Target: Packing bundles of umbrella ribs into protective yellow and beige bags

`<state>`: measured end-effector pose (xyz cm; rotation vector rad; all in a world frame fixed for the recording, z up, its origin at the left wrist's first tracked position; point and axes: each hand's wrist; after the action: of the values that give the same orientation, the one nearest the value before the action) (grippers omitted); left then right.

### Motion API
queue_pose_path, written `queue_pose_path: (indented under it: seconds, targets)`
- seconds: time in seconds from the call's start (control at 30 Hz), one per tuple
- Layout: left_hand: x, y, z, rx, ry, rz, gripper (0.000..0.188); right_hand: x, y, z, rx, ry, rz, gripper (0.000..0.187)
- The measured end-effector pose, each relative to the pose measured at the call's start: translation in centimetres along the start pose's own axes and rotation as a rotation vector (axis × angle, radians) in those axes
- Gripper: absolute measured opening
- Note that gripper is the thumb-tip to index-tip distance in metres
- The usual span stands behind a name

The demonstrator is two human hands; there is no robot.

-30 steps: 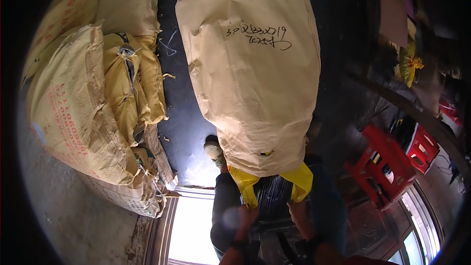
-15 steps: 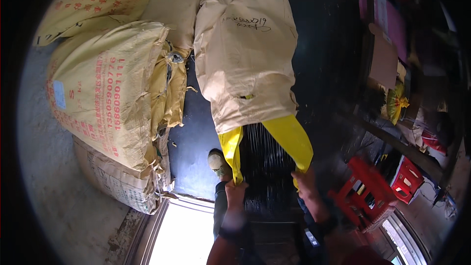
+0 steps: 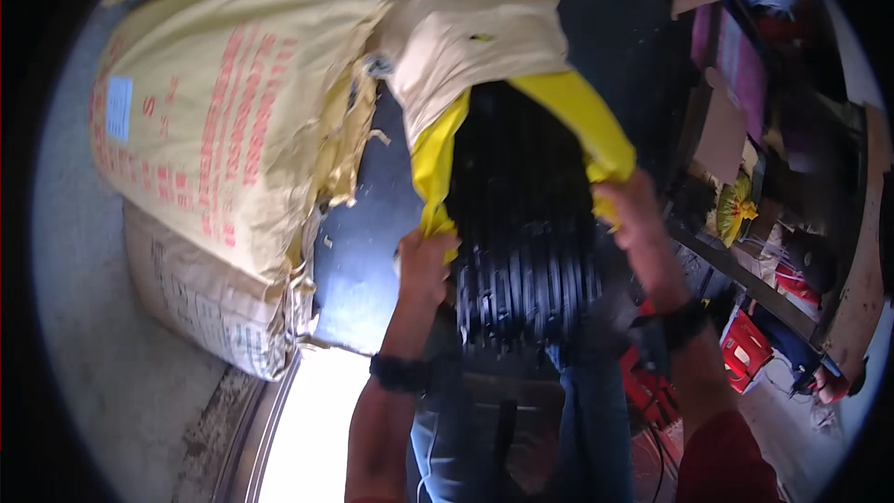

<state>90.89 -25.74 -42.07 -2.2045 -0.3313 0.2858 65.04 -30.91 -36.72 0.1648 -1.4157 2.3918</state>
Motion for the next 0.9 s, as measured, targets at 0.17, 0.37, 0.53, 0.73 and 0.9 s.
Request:
queue_pose_path:
  seconds: [0.17, 0.37, 0.53, 0.73, 0.9]
  targets:
    - [-0.1, -1.1, -8.4, -0.052, -0.019, 0.073, 0.016, -3.5, -2.8, 6.6, 0.037, -0.017, -0.081, 0.034]
    - [-1.9, 0.0, -18.7, -0.103, 0.085, 0.223, 0.016, -4.5, -1.0, 13.7, 0.058, 0.05, 0.045, 0.023]
    - [-5.4, 1.2, -25.1, -0.2, 0.392, 0.272, 0.038, -2.6, 2.3, 20.4, 0.033, 0.211, 0.252, 0.024]
    - [-7.1, 4.2, -28.8, -0.209, 0.277, 0.224, 0.039, -3.2, 2.2, 26.8, -0.033, 0.075, 0.35, 0.03]
    - [-9.5, 4.3, -33.2, -0.106, 0.062, 0.098, 0.041, -3.1, 2.1, 31.0, -0.021, 0.009, 0.47, 0.027]
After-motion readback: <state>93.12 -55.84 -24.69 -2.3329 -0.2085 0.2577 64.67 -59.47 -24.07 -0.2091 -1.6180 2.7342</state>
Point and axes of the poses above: each hand's wrist, its own y-axis towards the middle knuckle, its own x-axis out of the back of the hand, z = x × y, and after that the axes turned 13 degrees about -x, right-handed
